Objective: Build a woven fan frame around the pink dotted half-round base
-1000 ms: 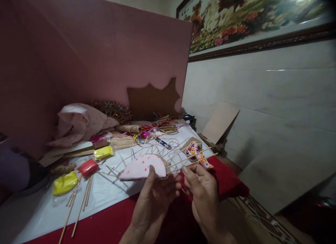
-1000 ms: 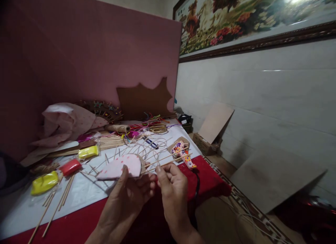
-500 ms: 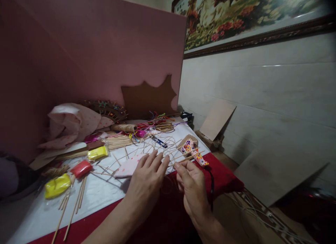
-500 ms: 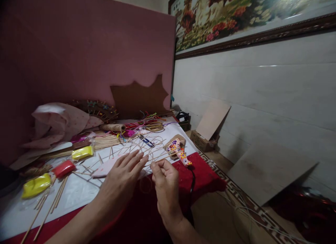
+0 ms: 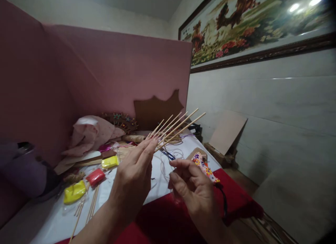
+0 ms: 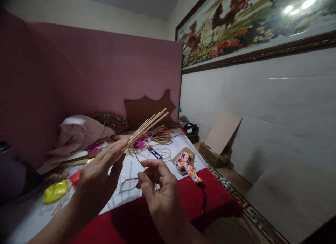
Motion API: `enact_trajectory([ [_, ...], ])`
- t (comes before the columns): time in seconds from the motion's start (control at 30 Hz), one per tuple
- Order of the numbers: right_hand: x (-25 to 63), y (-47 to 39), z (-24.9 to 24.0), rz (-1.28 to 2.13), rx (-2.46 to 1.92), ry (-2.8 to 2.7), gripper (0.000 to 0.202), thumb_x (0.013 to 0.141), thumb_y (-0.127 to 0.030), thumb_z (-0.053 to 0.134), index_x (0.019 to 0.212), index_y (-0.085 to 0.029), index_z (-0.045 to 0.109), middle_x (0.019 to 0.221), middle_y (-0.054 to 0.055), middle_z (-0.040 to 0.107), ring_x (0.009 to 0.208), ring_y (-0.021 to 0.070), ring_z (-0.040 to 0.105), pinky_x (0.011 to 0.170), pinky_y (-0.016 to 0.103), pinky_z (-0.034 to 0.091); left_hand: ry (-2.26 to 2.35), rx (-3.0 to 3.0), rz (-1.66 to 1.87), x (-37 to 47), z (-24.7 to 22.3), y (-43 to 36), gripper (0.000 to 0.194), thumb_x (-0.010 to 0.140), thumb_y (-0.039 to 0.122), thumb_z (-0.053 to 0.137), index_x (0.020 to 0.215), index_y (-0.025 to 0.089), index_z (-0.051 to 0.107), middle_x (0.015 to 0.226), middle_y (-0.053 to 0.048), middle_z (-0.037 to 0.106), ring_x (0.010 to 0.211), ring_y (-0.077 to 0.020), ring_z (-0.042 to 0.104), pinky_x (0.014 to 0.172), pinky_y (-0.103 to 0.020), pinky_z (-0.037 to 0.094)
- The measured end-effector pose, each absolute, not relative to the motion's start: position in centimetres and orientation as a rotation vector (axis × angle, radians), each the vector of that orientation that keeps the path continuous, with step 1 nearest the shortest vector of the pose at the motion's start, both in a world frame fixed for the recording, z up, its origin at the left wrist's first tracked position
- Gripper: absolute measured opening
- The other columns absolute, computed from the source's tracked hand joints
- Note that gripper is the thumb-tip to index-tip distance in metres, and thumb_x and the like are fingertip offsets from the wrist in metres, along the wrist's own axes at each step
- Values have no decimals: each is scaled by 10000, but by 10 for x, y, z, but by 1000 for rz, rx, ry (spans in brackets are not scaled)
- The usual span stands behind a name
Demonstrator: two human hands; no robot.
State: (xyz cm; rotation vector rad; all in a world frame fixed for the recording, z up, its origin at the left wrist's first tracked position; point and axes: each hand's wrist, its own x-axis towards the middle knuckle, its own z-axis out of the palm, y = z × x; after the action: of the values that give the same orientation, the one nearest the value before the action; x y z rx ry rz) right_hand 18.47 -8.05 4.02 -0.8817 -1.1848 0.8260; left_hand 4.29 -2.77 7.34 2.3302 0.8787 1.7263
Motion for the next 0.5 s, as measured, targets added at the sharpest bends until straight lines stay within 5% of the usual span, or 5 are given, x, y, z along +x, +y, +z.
enact_trajectory([
  [0.17,186,-78,57,656,-859,-1208,220,776,-358,635,927,-199,614,640,9,596,559,138,552,504,251,433,816,1813,1807,36,106,-47,349,646,88,697,972,210,719,951,-58,708,984,-264,610,954,-373,413],
  [0.3,191,-69,67,523,-883,-1245,199,754,-336,662,903,-208,635,685,16,608,588,141,547,532,261,434,858,1713,1847,23,123,-48,384,639,165,727,1022,182,695,953,-64,707,888,-245,635,823,-336,491],
  [0.5,211,-43,99,281,-870,-1406,164,772,-277,645,920,-207,631,758,10,616,644,130,546,597,268,439,981,1758,1804,2,156,-41,337,739,223,644,1062,125,648,957,-98,702,855,-251,645,802,-444,499],
])
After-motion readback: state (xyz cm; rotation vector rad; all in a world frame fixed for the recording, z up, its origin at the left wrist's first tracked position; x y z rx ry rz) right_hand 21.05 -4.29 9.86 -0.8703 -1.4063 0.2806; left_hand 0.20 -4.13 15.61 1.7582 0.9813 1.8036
